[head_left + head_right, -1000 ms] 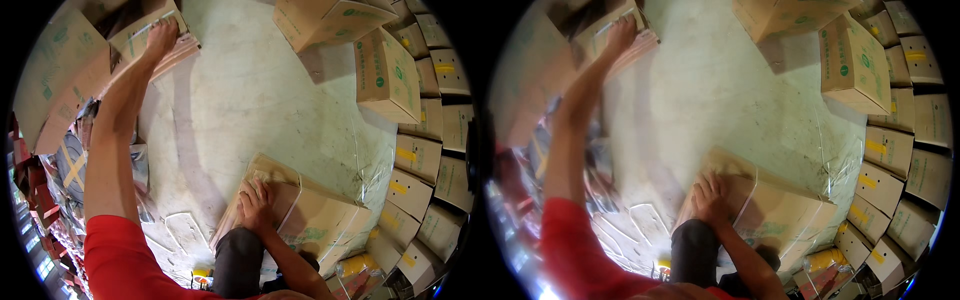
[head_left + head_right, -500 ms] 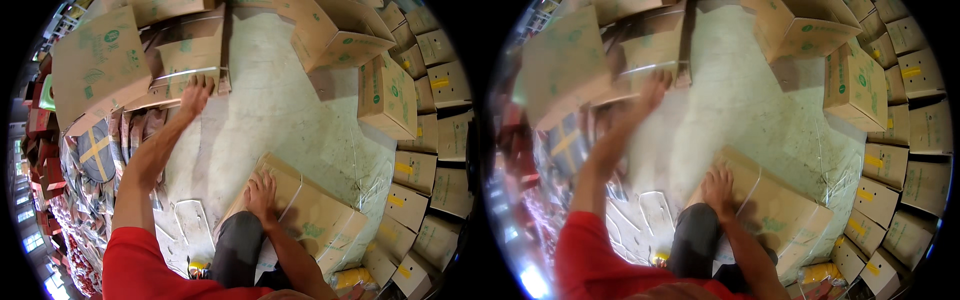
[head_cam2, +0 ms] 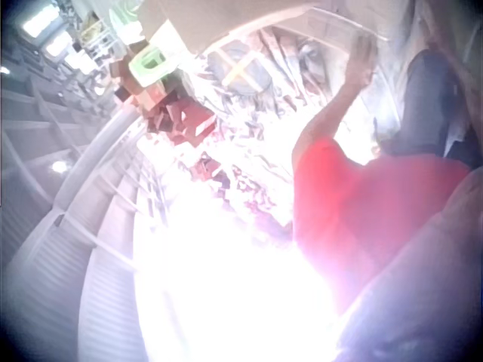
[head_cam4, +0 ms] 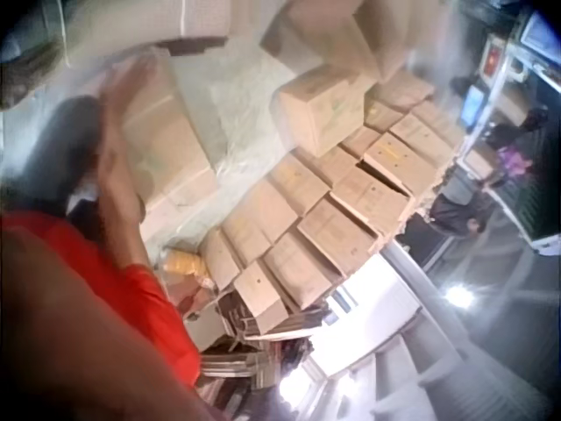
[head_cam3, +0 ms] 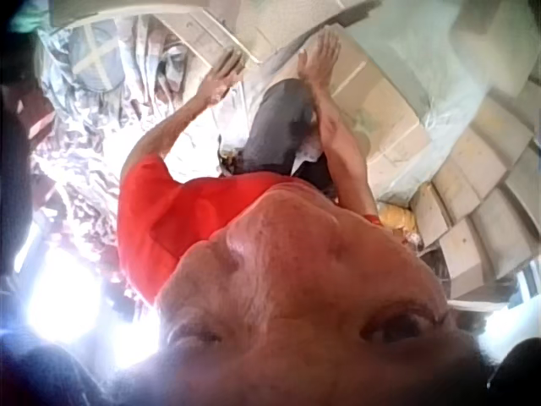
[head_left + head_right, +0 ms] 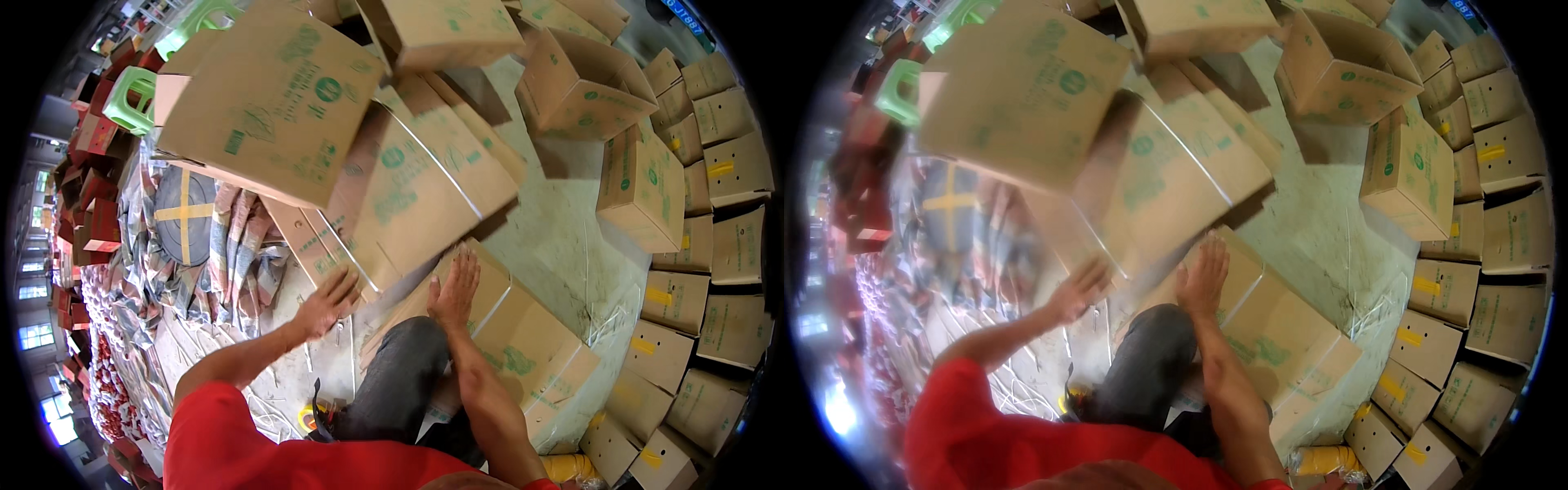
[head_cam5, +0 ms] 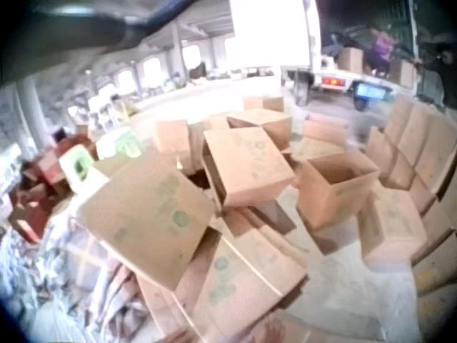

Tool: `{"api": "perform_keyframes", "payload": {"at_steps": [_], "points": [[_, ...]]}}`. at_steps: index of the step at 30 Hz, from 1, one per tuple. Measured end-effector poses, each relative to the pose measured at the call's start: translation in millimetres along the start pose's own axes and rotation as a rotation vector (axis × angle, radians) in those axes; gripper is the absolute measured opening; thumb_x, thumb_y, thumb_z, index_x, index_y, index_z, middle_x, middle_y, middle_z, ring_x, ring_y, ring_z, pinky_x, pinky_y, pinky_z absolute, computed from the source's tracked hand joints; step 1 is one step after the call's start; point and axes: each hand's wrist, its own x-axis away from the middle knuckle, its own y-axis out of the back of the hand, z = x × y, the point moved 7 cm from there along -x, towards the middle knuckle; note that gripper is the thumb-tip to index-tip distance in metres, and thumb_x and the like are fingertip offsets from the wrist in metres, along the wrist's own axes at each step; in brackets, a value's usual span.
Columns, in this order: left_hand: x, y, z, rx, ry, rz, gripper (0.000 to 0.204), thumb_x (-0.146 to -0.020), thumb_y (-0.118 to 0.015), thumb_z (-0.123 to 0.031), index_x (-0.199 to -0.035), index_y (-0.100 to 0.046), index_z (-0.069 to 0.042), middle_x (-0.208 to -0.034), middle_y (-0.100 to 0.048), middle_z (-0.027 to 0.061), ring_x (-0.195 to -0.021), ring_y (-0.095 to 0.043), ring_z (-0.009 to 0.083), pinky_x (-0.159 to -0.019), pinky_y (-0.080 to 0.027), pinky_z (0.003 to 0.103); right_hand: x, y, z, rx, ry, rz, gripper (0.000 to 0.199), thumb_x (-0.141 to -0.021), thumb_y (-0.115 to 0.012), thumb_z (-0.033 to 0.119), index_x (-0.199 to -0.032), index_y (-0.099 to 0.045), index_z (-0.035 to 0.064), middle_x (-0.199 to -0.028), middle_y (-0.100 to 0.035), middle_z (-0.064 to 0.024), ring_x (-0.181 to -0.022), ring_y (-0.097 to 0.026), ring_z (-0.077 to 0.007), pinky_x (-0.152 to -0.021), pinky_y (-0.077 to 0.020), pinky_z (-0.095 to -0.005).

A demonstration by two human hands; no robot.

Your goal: The person assembles flat-packed cardboard boxes by folding the flaps and securing them with a tape dispenser. They repeatedly pick up a box, fold it into shape, and apply tape to seal the seams.

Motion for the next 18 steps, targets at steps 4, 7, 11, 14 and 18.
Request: {"api": "perform_keyframes", "payload": {"at_steps": [4, 7, 11, 14, 18], "points": [[25, 38, 30, 0.660, 0.525, -0.234, 0.103, -0.082, -0.084, -0.012, -0.165, -0.023, -0.004, -0.169, -0.026, 0.0220, -0.152, -0.034, 0.0425, -0.125, -0.033, 0.047, -3, 3, 14, 0.015, 0.032, 0.028, 0.066, -0.097, -0.062, 0.027, -0.148, -0.041, -0.0104, -0.163, -0.033, -0.0282, -0.154, -0.023, -0.0490, -0.128, -0.0140, -0.0594], [1, 46, 96, 1.205, 0.864, -1.076, 0.101, -0.102, -0.067, -0.034, -0.169, 0.004, -0.012, -0.175, -0.012, 0.0135, -0.150, -0.037, 0.0344, -0.119, -0.038, 0.049, -6, 5, 9, 0.040, 0.037, 0.003, 0.066, -0.096, -0.060, 0.026, -0.147, -0.039, -0.0096, -0.162, -0.035, -0.0296, -0.153, -0.026, -0.0503, -0.127, -0.0147, -0.0619], [-122, 85, 144, 1.201, 0.851, -0.995, 0.107, -0.099, -0.069, -0.047, -0.170, 0.006, -0.018, -0.174, -0.009, 0.0194, -0.154, -0.029, 0.0343, -0.120, -0.036, 0.051, -8, 8, -1, 0.076, 0.019, -0.003, 0.064, -0.095, -0.063, 0.029, -0.143, -0.046, -0.0081, -0.161, -0.036, -0.0278, -0.152, -0.028, -0.0498, -0.127, -0.0166, -0.0615], [-213, 119, 228, 1.274, 0.758, -1.111, 0.115, -0.093, -0.077, -0.052, -0.170, 0.003, -0.020, -0.172, -0.016, 0.0220, -0.154, -0.030, 0.0353, -0.123, -0.032, 0.049, -2, -1, 3, 0.050, 0.045, 0.020, 0.064, -0.094, -0.065, 0.030, -0.142, -0.048, -0.0072, -0.161, -0.036, -0.0272, -0.152, -0.028, -0.0494, -0.126, -0.0176, -0.0615], [-354, 227, 296, 1.265, 0.370, -0.945, 0.102, -0.094, -0.077, -0.042, -0.170, -0.015, -0.015, -0.151, -0.046, 0.0147, -0.129, -0.054, 0.0258, -0.098, -0.051, 0.038, -8, 4, 2, 0.038, 0.039, -0.008, 0.062, -0.093, -0.066, 0.030, -0.141, -0.049, -0.0063, -0.161, -0.037, -0.0269, -0.152, -0.029, -0.0490, -0.126, -0.0180, -0.0613]]}}
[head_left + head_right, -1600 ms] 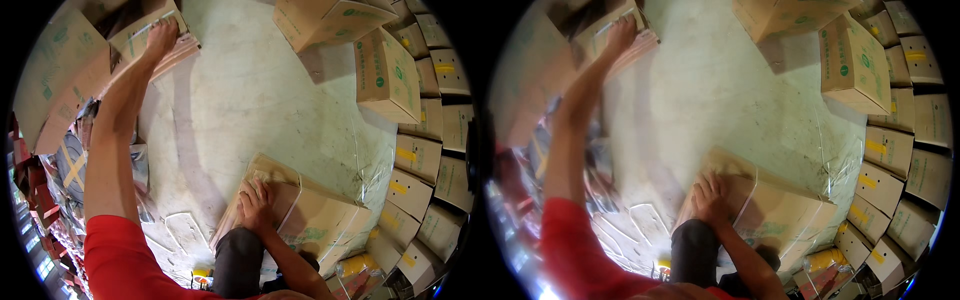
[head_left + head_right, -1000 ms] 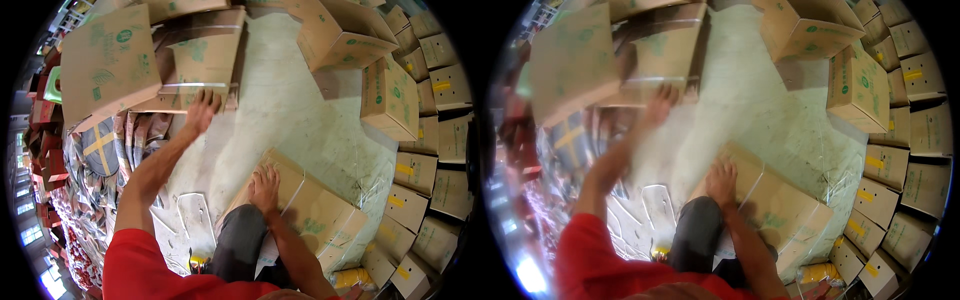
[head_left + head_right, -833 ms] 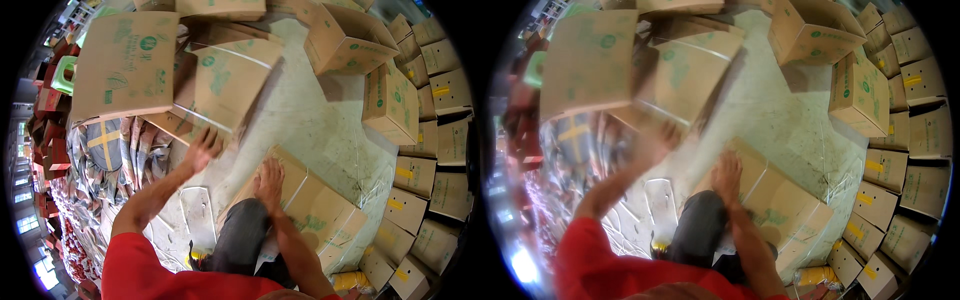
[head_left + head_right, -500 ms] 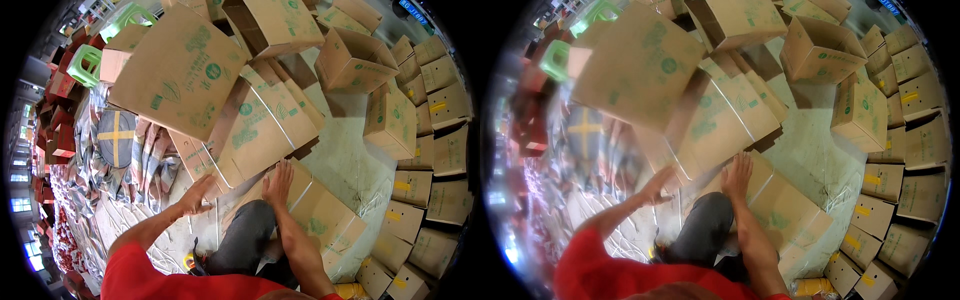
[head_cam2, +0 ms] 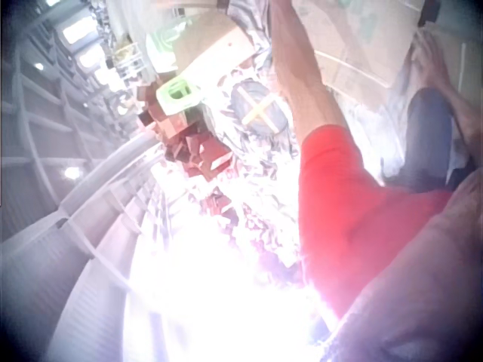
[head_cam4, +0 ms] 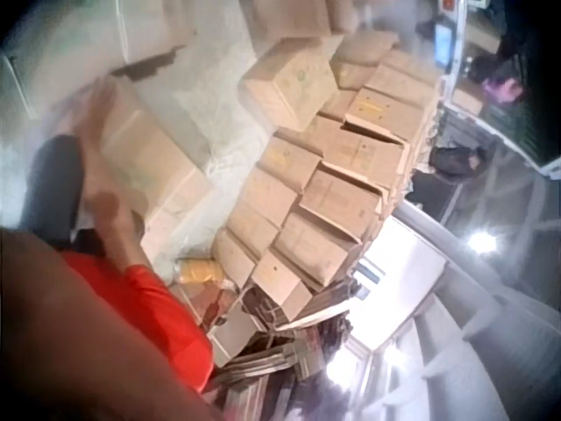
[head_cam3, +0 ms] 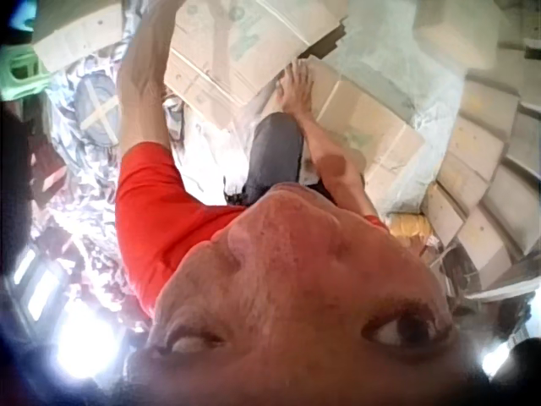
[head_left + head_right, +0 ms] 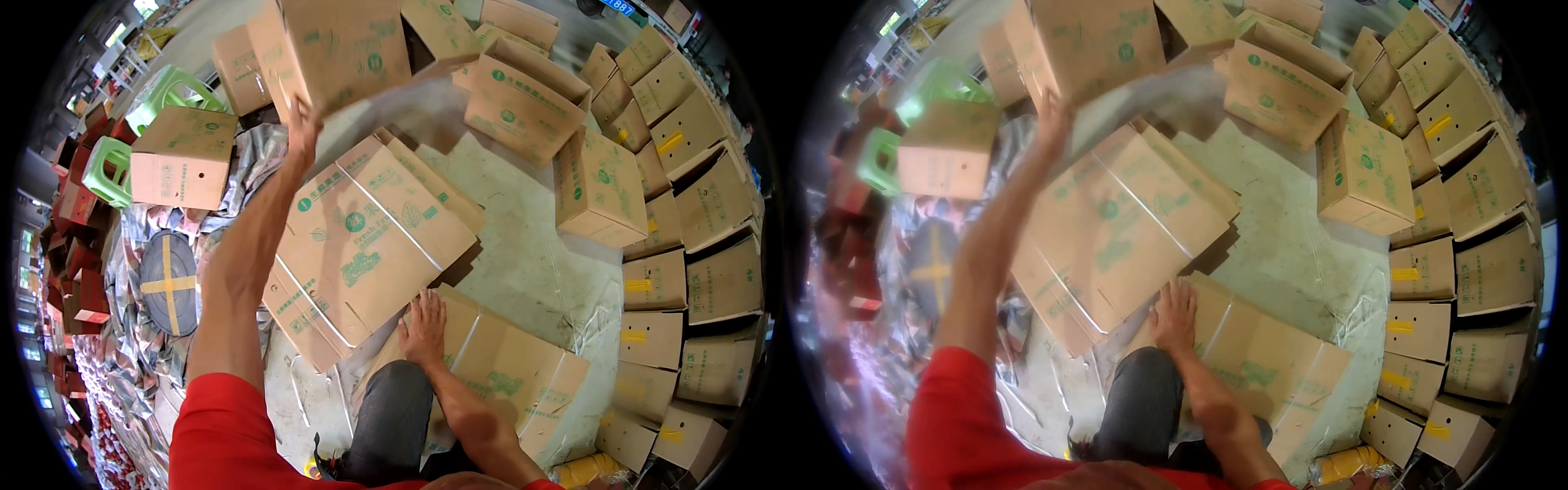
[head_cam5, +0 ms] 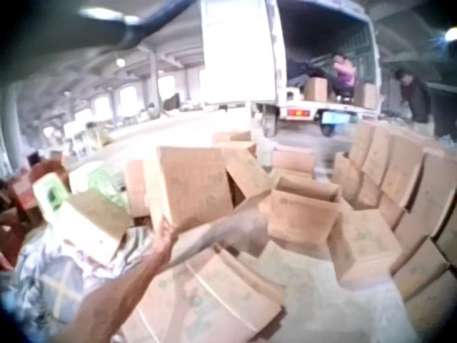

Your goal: The person assembles flat-packed cardboard boxes by folding the flaps and securing them with a tape dispenser. They repeatedly pick up a box, fold it into shape, and apply tape to seal the seams.

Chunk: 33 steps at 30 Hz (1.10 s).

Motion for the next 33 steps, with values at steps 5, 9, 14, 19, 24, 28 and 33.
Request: {"api": "perform_keyframes", "payload": {"at_steps": [5, 9, 14, 19, 24, 28, 33], "points": [[-44, -65, -55, -0.460, -0.287, 0.235, 0.091, -0.088, -0.081, -0.039, -0.159, -0.038, -0.001, -0.132, -0.062, 0.0195, -0.129, -0.059, 0.0326, -0.106, -0.050, 0.041, 2, 6, 5, -0.021, 0.014, 0.013, 0.061, -0.092, -0.067, 0.027, -0.139, -0.050, -0.0072, -0.159, -0.038, -0.0282, -0.150, -0.031, -0.0491, -0.126, -0.0175, -0.0612], [80, -103, -24, -0.832, -0.499, 0.214, 0.073, -0.092, -0.073, -0.034, -0.150, -0.047, 0.000, -0.144, -0.055, 0.0300, -0.131, -0.054, 0.0477, -0.113, -0.043, 0.051, 2, 7, 5, -0.021, 0.025, -0.002, 0.059, -0.091, -0.067, 0.026, -0.137, -0.050, -0.0073, -0.158, -0.038, -0.0286, -0.150, -0.031, -0.0499, -0.126, -0.0178, -0.0617], [329, -36, 46, -1.119, -0.380, 0.505, 0.072, -0.096, -0.066, -0.035, -0.158, -0.042, -0.008, -0.164, -0.033, 0.0272, -0.152, -0.028, 0.0497, -0.125, -0.022, 0.061, 2, 17, 10, -0.026, 0.071, -0.084, 0.054, -0.090, -0.069, 0.021, -0.133, -0.054, -0.0071, -0.157, -0.040, -0.0301, -0.148, -0.034, -0.0506, -0.125, -0.0210, -0.0621], [447, 17, 66, -1.286, -0.215, 0.489, 0.067, -0.099, -0.056, -0.045, -0.157, -0.047, -0.013, -0.167, -0.035, 0.0193, -0.156, -0.022, 0.0455, -0.129, -0.011, 0.060, 6, 8, 12, 0.011, 0.042, -0.029, 0.046, -0.088, -0.070, 0.018, -0.126, -0.059, -0.0045, -0.157, -0.040, -0.0280, -0.149, -0.032, -0.0496, -0.125, -0.0214, -0.0620], [426, 18, 54, -1.295, -0.341, 0.381, 0.063, -0.096, -0.060, -0.038, -0.152, -0.052, -0.009, -0.163, -0.041, 0.0183, -0.153, -0.030, 0.0434, -0.128, -0.017, 0.056, 2, -1, 13, 0.006, 0.078, -0.092, 0.041, -0.088, -0.070, 0.013, -0.124, -0.059, -0.0027, -0.157, -0.041, -0.0273, -0.148, -0.035, -0.0480, -0.124, -0.0229, -0.0623], [458, 22, 57, -1.173, -0.391, 0.325, 0.060, -0.094, -0.064, -0.036, -0.146, -0.056, -0.008, -0.160, -0.044, 0.0180, -0.151, -0.033, 0.0428, -0.127, -0.021, 0.055, 13, -1, 13, 0.026, 0.155, -0.139, 0.035, -0.086, -0.071, 0.011, -0.118, -0.059, 0.0018, -0.156, -0.043, -0.0274, -0.143, -0.040, -0.0488, -0.122, -0.0251, -0.0634], [441, 33, 45, -1.223, -0.531, 0.270, 0.053, -0.096, -0.063, -0.037, -0.142, -0.059, -0.011, -0.155, -0.050, 0.0170, -0.148, -0.037, 0.0393, -0.125, -0.024, 0.053, 2, -20, 14, 0.010, 0.243, -0.301, 0.033, -0.087, -0.073, 0.014, -0.117, -0.061, 0.0038, -0.152, -0.048, -0.0255, -0.140, -0.045, -0.0466, -0.121, -0.0275, -0.0605]]}}
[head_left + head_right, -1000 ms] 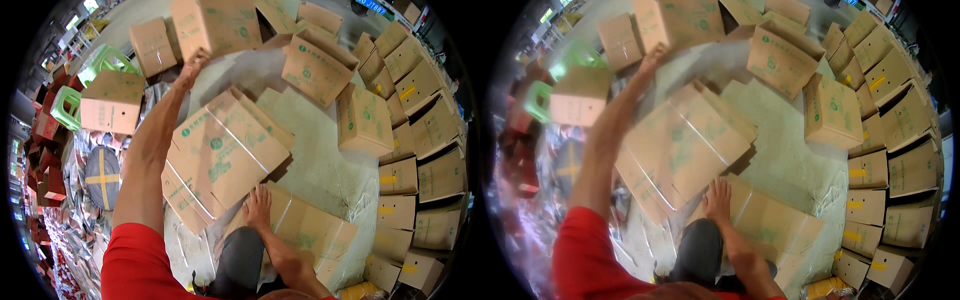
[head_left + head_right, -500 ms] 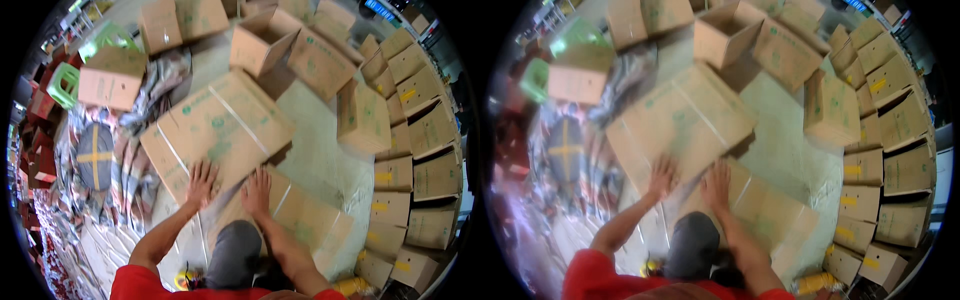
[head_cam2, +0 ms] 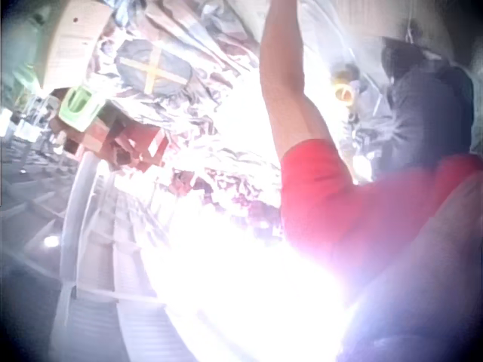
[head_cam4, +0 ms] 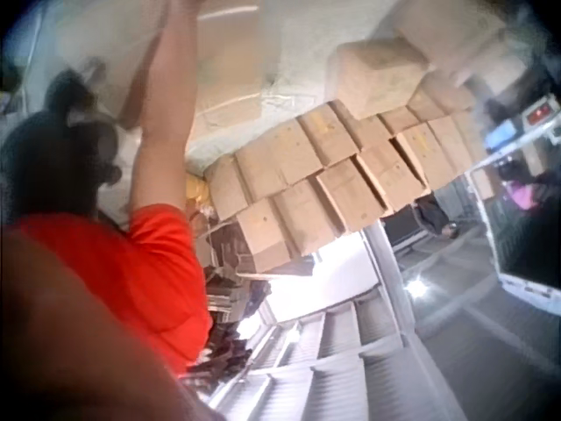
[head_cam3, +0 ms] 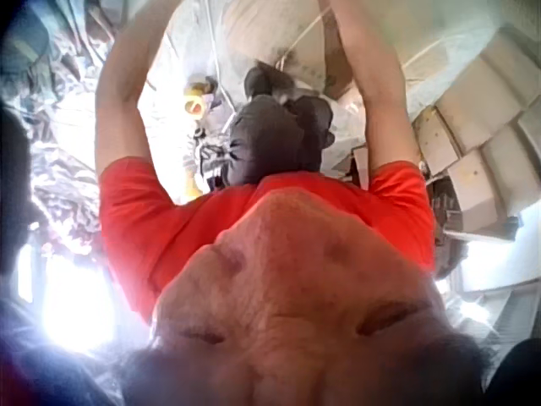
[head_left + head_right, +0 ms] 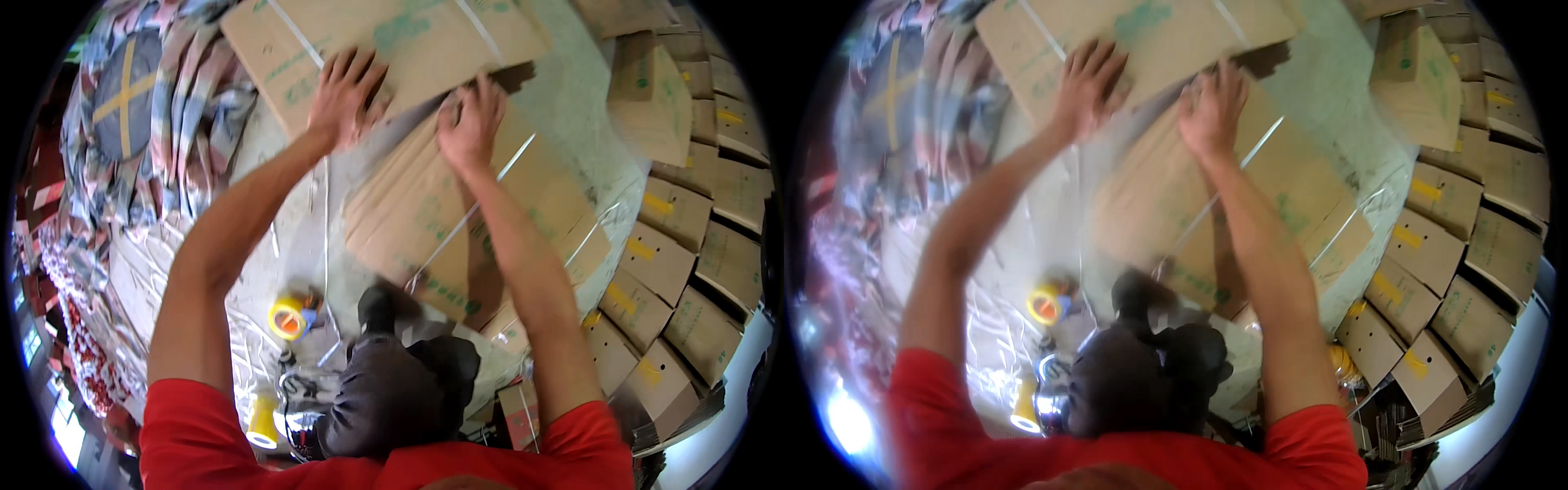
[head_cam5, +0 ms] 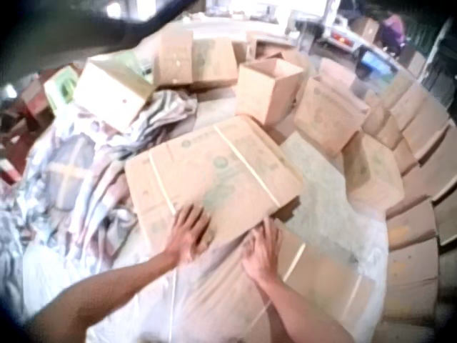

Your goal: The person assembles flat-packed cardboard boxes by folding the flaps and securing them with a tape dispenser. They repeatedly pick up a box, fold it into shape, and apply tape to seal the seams.

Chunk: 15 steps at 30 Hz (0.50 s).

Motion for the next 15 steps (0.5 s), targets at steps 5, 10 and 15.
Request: {"api": "perform_keyframes", "payload": {"at_steps": [5, 10, 15], "points": [[33, -15, 2, 0.033, 0.091, 0.107, 0.074, -0.089, -0.066, -0.037, -0.155, -0.048, -0.009, -0.166, -0.037, 0.0221, -0.155, -0.023, 0.0490, -0.126, -0.025, 0.060, 12, 14, -23, -0.243, 0.037, 0.024, 0.037, -0.092, -0.069, 0.017, -0.125, -0.061, 0.0020, -0.153, -0.049, -0.0241, -0.141, -0.046, -0.0423, -0.123, -0.0294, -0.0522], [60, 3, 5, 0.136, 0.049, 0.193, 0.069, -0.091, -0.065, -0.033, -0.151, -0.049, -0.004, -0.155, -0.045, 0.0320, -0.143, -0.043, 0.0497, -0.117, -0.039, 0.054, 85, 82, -51, -0.188, -0.122, 0.123, 0.052, -0.099, -0.064, 0.022, -0.142, -0.053, -0.0044, -0.161, -0.041, -0.0263, -0.149, -0.037, -0.0439, -0.125, -0.0277, -0.0486], [352, 163, -102, 0.191, 0.180, 0.102, 0.058, -0.093, -0.069, -0.022, -0.146, -0.053, -0.005, -0.143, -0.055, 0.0266, -0.134, -0.050, 0.0471, -0.114, -0.041, 0.052, 296, 267, 79, 0.197, -0.232, 0.304, 0.058, -0.102, -0.058, 0.025, -0.148, -0.047, -0.0078, -0.161, -0.038, -0.0302, -0.150, -0.035, -0.0457, -0.125, -0.0240, -0.0548]]}}
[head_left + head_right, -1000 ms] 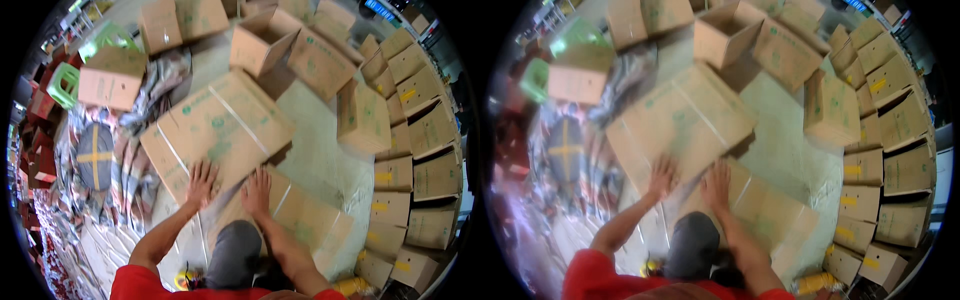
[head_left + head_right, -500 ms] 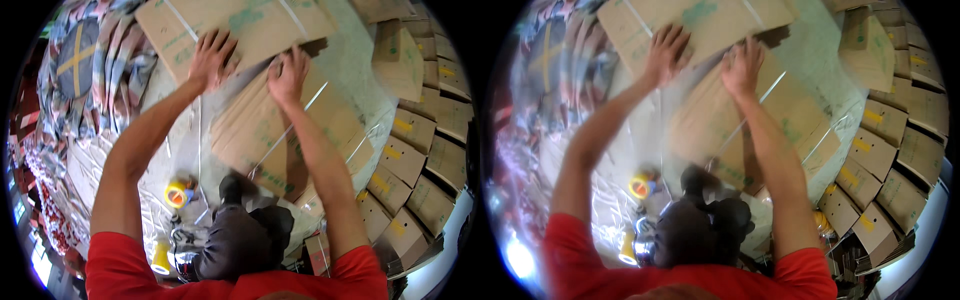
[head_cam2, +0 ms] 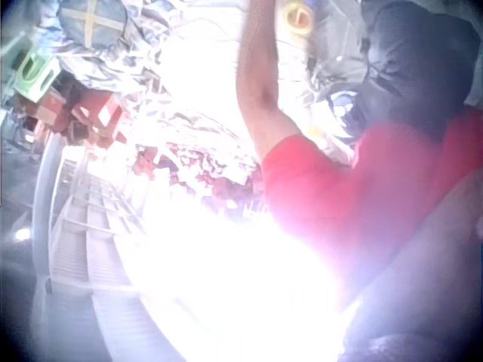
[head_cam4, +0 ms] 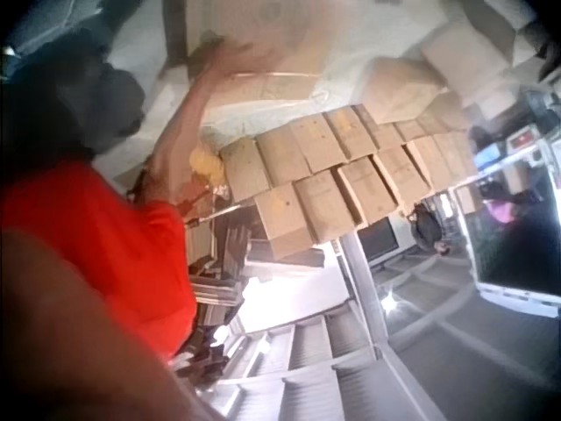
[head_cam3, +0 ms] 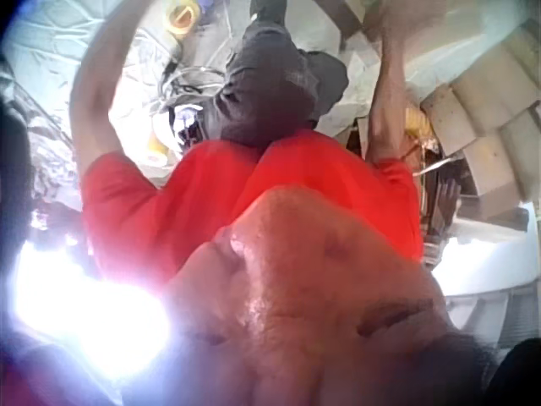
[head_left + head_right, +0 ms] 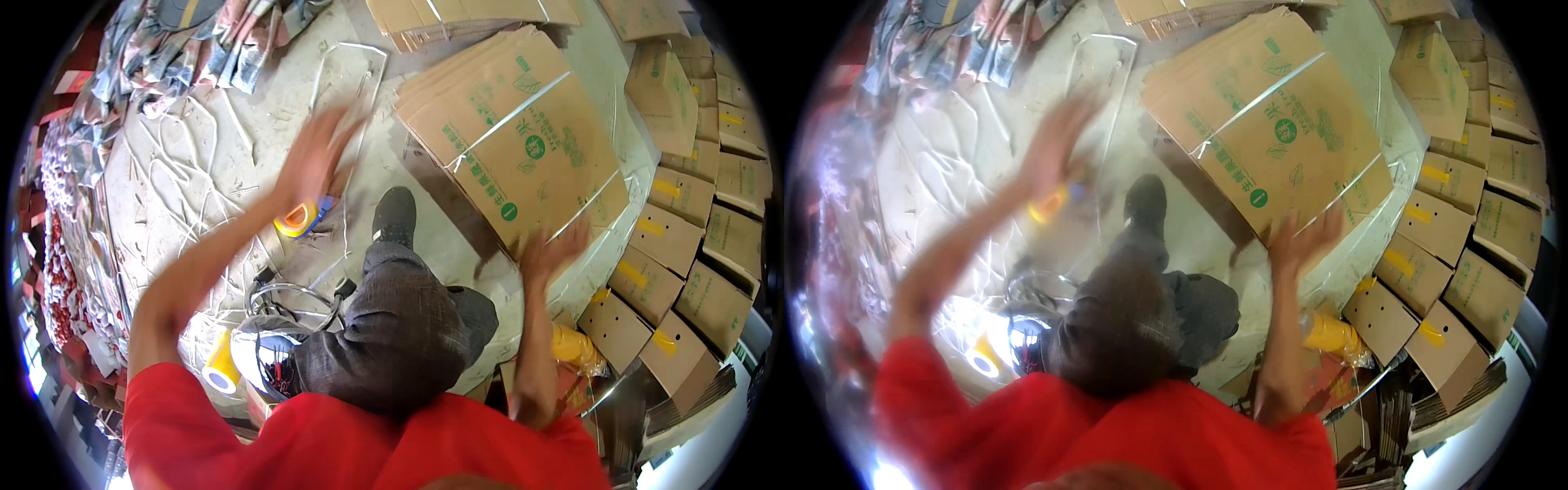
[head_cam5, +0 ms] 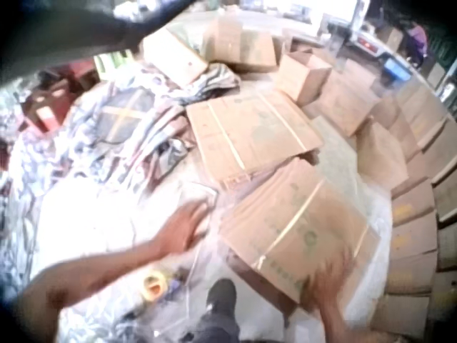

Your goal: The person assembles flat-packed cardboard boxes by folding the flaps and securing them with a tape dispenser. They repeatedly pick up a box, fold it into shape, and apply tape to seal the seams.

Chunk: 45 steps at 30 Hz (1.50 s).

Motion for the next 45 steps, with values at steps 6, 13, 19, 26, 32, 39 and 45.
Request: {"api": "perform_keyframes", "payload": {"at_steps": [6, 13, 19, 26, 32, 39, 45], "points": [[438, 102, -72, -0.233, 1.039, 0.278, 0.065, -0.100, -0.065, -0.036, -0.154, -0.046, -0.004, -0.154, -0.047, 0.0279, -0.143, -0.041, 0.0468, -0.121, -0.030, 0.055, 338, 19, -3, -0.044, -0.354, 0.532, 0.061, -0.101, -0.059, 0.026, -0.149, -0.045, -0.0080, -0.161, -0.038, -0.0303, -0.150, -0.035, -0.0456, -0.125, -0.0246, -0.0545], [454, 88, -62, -0.157, 1.168, 0.200, 0.061, -0.104, -0.058, -0.047, -0.146, -0.051, -0.004, -0.137, -0.058, 0.0249, -0.128, -0.053, 0.0433, -0.109, -0.040, 0.052, 430, -10, -26, -0.077, -0.545, 0.706, 0.064, -0.100, -0.060, 0.028, -0.150, -0.043, -0.0082, -0.161, -0.038, -0.0305, -0.150, -0.035, -0.0456, -0.125, -0.0252, -0.0541], [541, 87, -42, -0.361, 1.096, 0.273, 0.044, -0.103, -0.059, -0.041, -0.136, -0.059, -0.011, -0.128, -0.061, 0.0199, -0.122, -0.054, 0.0410, -0.105, -0.039, 0.053, 436, 5, -37, -0.118, -0.585, 0.800, 0.067, -0.099, -0.061, 0.029, -0.151, -0.041, -0.0084, -0.161, -0.038, -0.0306, -0.150, -0.035, -0.0455, -0.125, -0.0257, -0.0538], [434, 46, -135, -0.145, 0.948, 0.633, 0.051, -0.098, -0.066, -0.043, -0.137, -0.060, -0.011, -0.112, -0.066, 0.0212, -0.103, -0.063, 0.0414, -0.088, -0.047, 0.052, 439, 29, -69, -0.054, -0.597, 0.787, 0.071, -0.098, -0.062, 0.031, -0.152, -0.039, -0.0086, -0.162, -0.038, -0.0307, -0.150, -0.036, -0.0454, -0.124, -0.0263, -0.0534], [458, -49, -138, 0.107, 0.809, 0.914, 0.054, -0.095, -0.069, -0.042, -0.139, -0.059, -0.012, -0.111, -0.067, 0.0235, -0.101, -0.066, 0.0405, -0.084, -0.049, 0.049, 446, 28, -97, 0.015, -0.532, 0.764, 0.074, -0.097, -0.063, 0.032, -0.153, -0.037, -0.0087, -0.162, -0.038, -0.0308, -0.150, -0.036, -0.0453, -0.124, -0.0268, -0.0530], [579, -60, -51, 0.492, 1.450, -0.148, 0.053, -0.090, -0.075, -0.027, -0.134, -0.058, -0.004, -0.087, -0.074, 0.0168, -0.089, -0.073, 0.0315, -0.080, -0.057, 0.044, 475, 56, -114, 0.083, -0.580, 0.781, 0.078, -0.096, -0.063, 0.034, -0.155, -0.035, -0.0089, -0.162, -0.038, -0.0309, -0.150, -0.036, -0.0452, -0.124, -0.0274, -0.0527], [581, -72, 10, 0.052, 1.372, 0.125, 0.069, -0.078, -0.083, -0.029, -0.133, -0.050, -0.003, -0.129, -0.059, 0.0244, -0.120, -0.057, 0.0431, -0.101, -0.048, 0.053, 478, 49, -110, 0.065, -0.686, 0.767, 0.081, -0.095, -0.064, 0.035, -0.156, -0.033, -0.0091, -0.162, -0.038, -0.0310, -0.150, -0.036, -0.0452, -0.124, -0.0279, -0.0523]]}}
